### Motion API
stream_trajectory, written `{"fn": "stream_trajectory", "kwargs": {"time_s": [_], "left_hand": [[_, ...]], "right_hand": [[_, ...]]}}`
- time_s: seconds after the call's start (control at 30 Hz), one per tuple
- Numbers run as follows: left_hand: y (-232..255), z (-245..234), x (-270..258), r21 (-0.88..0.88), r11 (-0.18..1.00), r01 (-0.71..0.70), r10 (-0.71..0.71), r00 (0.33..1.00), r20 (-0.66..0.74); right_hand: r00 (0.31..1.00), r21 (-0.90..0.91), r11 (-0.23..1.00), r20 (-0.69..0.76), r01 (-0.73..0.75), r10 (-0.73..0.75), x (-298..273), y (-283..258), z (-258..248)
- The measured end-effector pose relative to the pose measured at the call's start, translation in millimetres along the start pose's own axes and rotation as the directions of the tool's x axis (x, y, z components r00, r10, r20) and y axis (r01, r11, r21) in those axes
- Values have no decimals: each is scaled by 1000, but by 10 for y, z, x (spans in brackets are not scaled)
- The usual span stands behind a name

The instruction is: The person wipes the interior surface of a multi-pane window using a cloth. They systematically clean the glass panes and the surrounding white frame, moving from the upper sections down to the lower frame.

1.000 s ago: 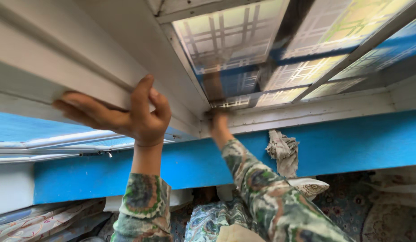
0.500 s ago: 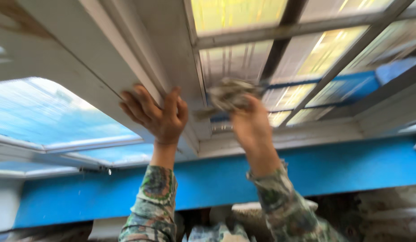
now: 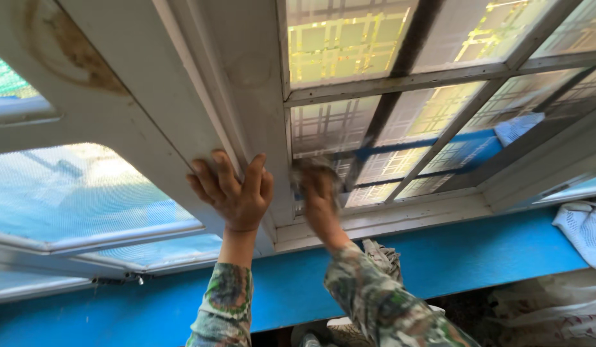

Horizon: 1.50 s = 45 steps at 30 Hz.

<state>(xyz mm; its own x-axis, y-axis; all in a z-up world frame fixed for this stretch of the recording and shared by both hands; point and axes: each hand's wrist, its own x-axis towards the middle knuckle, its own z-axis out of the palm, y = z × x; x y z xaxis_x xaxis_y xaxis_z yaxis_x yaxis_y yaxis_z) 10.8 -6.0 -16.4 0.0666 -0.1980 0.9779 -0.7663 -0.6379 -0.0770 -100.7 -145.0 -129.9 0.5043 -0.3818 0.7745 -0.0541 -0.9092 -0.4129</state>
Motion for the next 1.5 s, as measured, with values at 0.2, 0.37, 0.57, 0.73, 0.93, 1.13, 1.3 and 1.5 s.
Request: {"fn": "stream_trajectory", "kwargs": {"time_s": [0.2,0.37,0.57,0.73,0.93,1.13,1.3,1.5], "left_hand": [[-1,2,19,21,1000,-8,8,1000,-14],[6,-7,37,37,999,-6,7,1000,-18],[4,-36,41,13,1000,3,-4,1000,10],[-3,-6,15,28,1000,-12,12,1000,6],[1,1,-12,18,1000,-8,7,1000,17],[79,-202,127,-84,995,61,-51,992,114],[841,-982,161,-614,547,569,-335,821,463],[1319,-1020,350,156,-702,695,46,-174,984]], "right_hand": [[778,37,928,-535,-370,331,287,1021,-647],[934,-135,983,-351,-123,68,597,781,40],[998,-215,976,35,-35,44,-307,278,81],[800,90,878,-376,-471,467,6,976,-575],[870,54,992,-476,-117,128,830,225,-189],[919,266,943,-283,-199,273,878,-647,-741],[868,833,467,32,-297,495,680,-875,-1167],[718,791,284,260,-542,646,176,-760,-1326]]}}
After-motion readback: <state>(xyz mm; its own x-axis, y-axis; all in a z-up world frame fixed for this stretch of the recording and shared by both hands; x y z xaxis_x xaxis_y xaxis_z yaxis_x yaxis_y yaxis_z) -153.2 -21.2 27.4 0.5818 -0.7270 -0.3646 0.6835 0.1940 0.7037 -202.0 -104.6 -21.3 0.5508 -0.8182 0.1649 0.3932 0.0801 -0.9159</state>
